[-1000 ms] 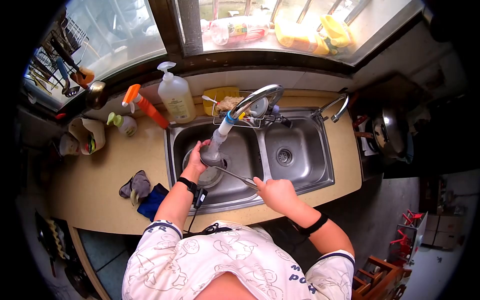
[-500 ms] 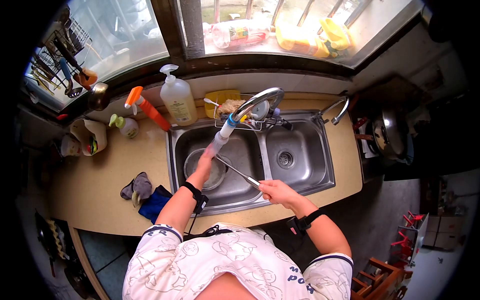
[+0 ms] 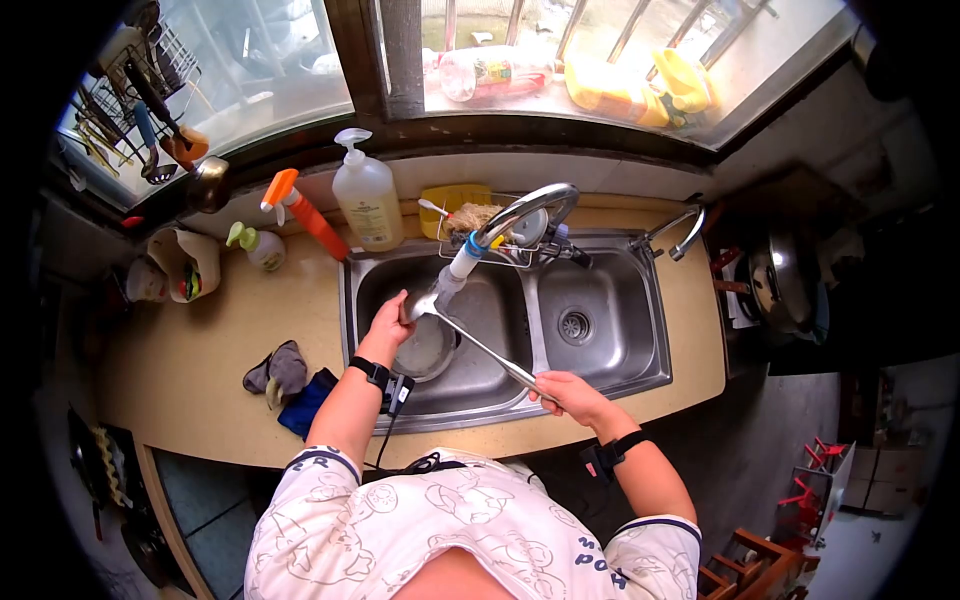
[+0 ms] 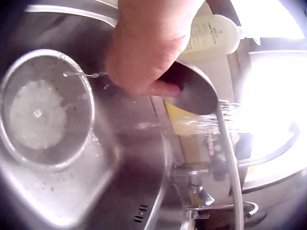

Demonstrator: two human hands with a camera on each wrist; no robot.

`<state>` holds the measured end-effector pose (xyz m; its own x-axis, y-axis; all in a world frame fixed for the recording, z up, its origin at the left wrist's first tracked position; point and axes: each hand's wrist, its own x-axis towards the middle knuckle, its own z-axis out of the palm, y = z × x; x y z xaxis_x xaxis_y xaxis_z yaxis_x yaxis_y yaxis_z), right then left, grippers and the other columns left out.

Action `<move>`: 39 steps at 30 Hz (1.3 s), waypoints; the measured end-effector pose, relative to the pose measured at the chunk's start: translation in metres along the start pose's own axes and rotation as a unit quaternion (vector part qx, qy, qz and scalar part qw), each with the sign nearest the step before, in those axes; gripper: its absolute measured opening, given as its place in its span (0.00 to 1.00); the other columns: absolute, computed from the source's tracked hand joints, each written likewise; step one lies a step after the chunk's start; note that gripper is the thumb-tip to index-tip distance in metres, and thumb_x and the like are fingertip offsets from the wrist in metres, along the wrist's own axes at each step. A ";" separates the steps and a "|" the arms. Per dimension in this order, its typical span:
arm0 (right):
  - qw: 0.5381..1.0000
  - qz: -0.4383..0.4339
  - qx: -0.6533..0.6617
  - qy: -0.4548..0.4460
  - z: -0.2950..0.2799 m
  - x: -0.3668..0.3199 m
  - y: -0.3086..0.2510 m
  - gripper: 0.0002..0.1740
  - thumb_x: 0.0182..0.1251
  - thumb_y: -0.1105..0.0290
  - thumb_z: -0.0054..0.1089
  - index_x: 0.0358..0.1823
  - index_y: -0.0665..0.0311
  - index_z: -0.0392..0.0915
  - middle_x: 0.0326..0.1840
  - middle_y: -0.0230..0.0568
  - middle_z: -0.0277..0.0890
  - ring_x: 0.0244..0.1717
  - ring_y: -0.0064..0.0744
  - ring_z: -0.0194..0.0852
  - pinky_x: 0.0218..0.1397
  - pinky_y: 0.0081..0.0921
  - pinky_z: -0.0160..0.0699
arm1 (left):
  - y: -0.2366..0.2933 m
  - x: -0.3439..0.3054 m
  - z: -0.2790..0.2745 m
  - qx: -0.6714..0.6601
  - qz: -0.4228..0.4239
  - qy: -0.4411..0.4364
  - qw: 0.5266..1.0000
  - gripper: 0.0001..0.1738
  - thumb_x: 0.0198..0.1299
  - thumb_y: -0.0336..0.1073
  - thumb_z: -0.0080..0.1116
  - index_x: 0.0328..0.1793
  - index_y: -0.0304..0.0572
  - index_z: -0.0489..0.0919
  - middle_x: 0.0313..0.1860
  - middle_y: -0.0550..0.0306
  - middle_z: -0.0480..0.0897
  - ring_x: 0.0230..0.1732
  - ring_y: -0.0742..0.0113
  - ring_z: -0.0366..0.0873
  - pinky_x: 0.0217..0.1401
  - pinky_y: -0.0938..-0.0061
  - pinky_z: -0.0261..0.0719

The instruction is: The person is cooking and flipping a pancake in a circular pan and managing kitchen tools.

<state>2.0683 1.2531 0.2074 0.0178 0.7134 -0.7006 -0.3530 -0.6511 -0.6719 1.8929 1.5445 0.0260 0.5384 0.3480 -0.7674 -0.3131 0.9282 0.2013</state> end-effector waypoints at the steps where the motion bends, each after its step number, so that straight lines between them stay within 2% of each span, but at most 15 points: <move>1: 1.000 0.004 0.001 0.004 0.002 0.002 0.000 0.12 0.68 0.64 0.43 0.42 0.63 0.71 0.28 0.28 0.69 0.19 0.15 0.54 0.19 0.15 0.55 | 0.002 -0.011 0.008 -0.059 0.026 0.011 0.998 0.08 0.54 0.34 0.61 0.25 0.51 0.73 0.20 0.70 0.77 0.19 0.77 0.74 0.20 0.85 0.71; 8: 0.996 0.034 -0.036 0.069 0.013 0.005 -0.003 0.13 0.67 0.63 0.44 0.45 0.63 0.71 0.28 0.29 0.69 0.22 0.17 0.59 0.24 0.17 0.61 | -0.007 -0.017 0.024 -0.049 0.034 -0.079 0.995 0.06 0.52 0.29 0.61 0.33 0.40 0.74 0.31 0.56 0.78 0.27 0.66 0.78 0.30 0.77 0.82; 10: 0.937 -0.083 -0.313 0.134 0.019 0.006 0.004 0.18 0.67 0.63 0.46 0.54 0.66 0.67 0.30 0.31 0.70 0.29 0.19 0.65 0.32 0.18 0.67 | -0.009 -0.027 0.030 -0.013 -0.001 -0.012 1.000 0.08 0.54 0.34 0.61 0.32 0.41 0.74 0.31 0.57 0.78 0.24 0.69 0.77 0.23 0.81 0.80; 14: 0.893 -0.193 -0.369 0.171 0.043 0.008 0.002 0.24 0.66 0.65 0.47 0.61 0.67 0.61 0.33 0.31 0.70 0.37 0.21 0.67 0.39 0.19 0.69 | -0.010 -0.028 0.022 0.082 -0.003 0.022 0.996 0.11 0.55 0.41 0.61 0.32 0.42 0.74 0.31 0.58 0.78 0.21 0.72 0.76 0.17 0.84 0.76; 16: 0.980 -0.063 -0.176 0.069 0.054 0.013 -0.007 0.25 0.67 0.65 0.46 0.64 0.64 0.58 0.33 0.31 0.70 0.31 0.20 0.67 0.31 0.18 0.68 | -0.012 -0.032 0.024 0.089 0.030 0.056 0.994 0.13 0.55 0.44 0.60 0.34 0.44 0.73 0.30 0.59 0.78 0.22 0.76 0.75 0.18 0.85 0.74; 20: 0.995 0.048 0.082 -0.007 0.062 0.023 -0.011 0.08 0.68 0.65 0.44 0.41 0.60 0.68 0.25 0.30 0.66 0.15 0.18 0.58 0.16 0.15 0.54 | -0.018 -0.036 0.019 0.109 0.110 0.046 0.987 0.19 0.50 0.45 0.65 0.38 0.42 0.72 0.32 0.58 0.78 0.27 0.70 0.77 0.26 0.77 0.77; 21: 0.992 0.058 0.111 -0.004 0.066 0.021 -0.015 0.09 0.69 0.64 0.41 0.32 0.58 0.64 0.23 0.30 0.65 0.15 0.18 0.56 0.16 0.16 0.54 | -0.020 -0.038 0.017 0.252 0.193 0.149 0.937 0.23 0.45 0.43 0.68 0.42 0.39 0.71 0.37 0.54 0.77 0.35 0.64 0.75 0.36 0.73 0.75; 23: 0.980 0.086 0.180 -0.023 0.067 0.020 -0.018 0.09 0.69 0.63 0.39 0.37 0.60 0.66 0.23 0.29 0.65 0.14 0.19 0.56 0.16 0.16 0.54 | -0.024 -0.041 0.014 0.503 0.329 0.334 0.726 0.35 0.36 0.40 0.72 0.51 0.35 0.69 0.46 0.48 0.74 0.50 0.52 0.70 0.55 0.64 0.69; 26: 0.950 0.123 0.280 -0.063 0.065 0.016 -0.014 0.16 0.70 0.61 0.37 0.48 0.63 0.67 0.22 0.27 0.63 0.14 0.20 0.55 0.16 0.16 0.53 | -0.034 -0.048 0.015 0.597 0.337 0.345 0.641 0.45 0.35 0.38 0.72 0.62 0.35 0.62 0.53 0.44 0.71 0.60 0.49 0.63 0.62 0.65 0.63; 28: 0.909 0.138 0.379 -0.108 0.063 0.015 -0.008 0.20 0.70 0.60 0.36 0.54 0.66 0.65 0.21 0.27 0.61 0.15 0.19 0.54 0.16 0.16 0.53 | -0.031 -0.049 0.012 0.617 0.273 0.304 0.673 0.52 0.36 0.38 0.72 0.68 0.36 0.54 0.54 0.40 0.71 0.58 0.43 0.67 0.61 0.64 0.66; 30: 0.895 0.134 0.406 -0.131 0.065 0.015 -0.005 0.19 0.69 0.61 0.35 0.53 0.65 0.65 0.22 0.27 0.63 0.14 0.20 0.54 0.16 0.17 0.53 | -0.031 -0.052 0.009 0.463 0.199 0.182 0.844 0.46 0.39 0.42 0.70 0.64 0.35 0.61 0.50 0.37 0.75 0.48 0.43 0.76 0.49 0.64 0.75; 32: 0.878 0.129 0.435 -0.153 0.068 0.015 -0.002 0.18 0.69 0.62 0.34 0.51 0.65 0.66 0.22 0.28 0.64 0.14 0.20 0.54 0.17 0.17 0.53 | -0.027 -0.010 -0.029 0.531 0.231 0.208 0.788 0.38 0.43 0.42 0.67 0.60 0.34 0.66 0.46 0.38 0.77 0.41 0.45 0.78 0.42 0.64 0.77; 33: 0.896 0.133 0.399 -0.142 0.068 0.014 0.000 0.18 0.69 0.62 0.34 0.51 0.65 0.66 0.21 0.28 0.64 0.14 0.20 0.54 0.17 0.17 0.53 | -0.027 0.006 -0.040 0.594 0.262 0.231 0.725 0.31 0.48 0.43 0.64 0.56 0.33 0.71 0.42 0.38 0.79 0.34 0.47 0.81 0.34 0.64 0.80; 36: 0.956 0.119 0.245 -0.107 0.068 0.015 0.001 0.17 0.68 0.62 0.36 0.47 0.66 0.68 0.22 0.30 0.67 0.14 0.21 0.58 0.17 0.18 0.58 | -0.011 -0.039 0.000 0.587 0.209 0.233 0.747 0.22 0.55 0.44 0.56 0.49 0.33 0.76 0.40 0.39 0.79 0.31 0.51 0.81 0.29 0.64 0.79; 39: 0.984 0.086 -0.153 0.031 0.063 0.028 0.011 0.14 0.64 0.63 0.45 0.39 0.69 0.68 0.26 0.36 0.71 0.16 0.24 0.66 0.18 0.21 0.66 | -0.013 -0.025 -0.009 0.562 0.295 0.181 0.751 0.18 0.56 0.39 0.51 0.47 0.32 0.76 0.38 0.41 0.79 0.29 0.52 0.81 0.26 0.65 0.78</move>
<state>2.0060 1.2821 0.1955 0.0427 0.5744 -0.8175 -0.0587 -0.8154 -0.5759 1.8768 1.5227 0.0371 0.2535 0.8728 -0.4170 0.5545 0.2221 0.8020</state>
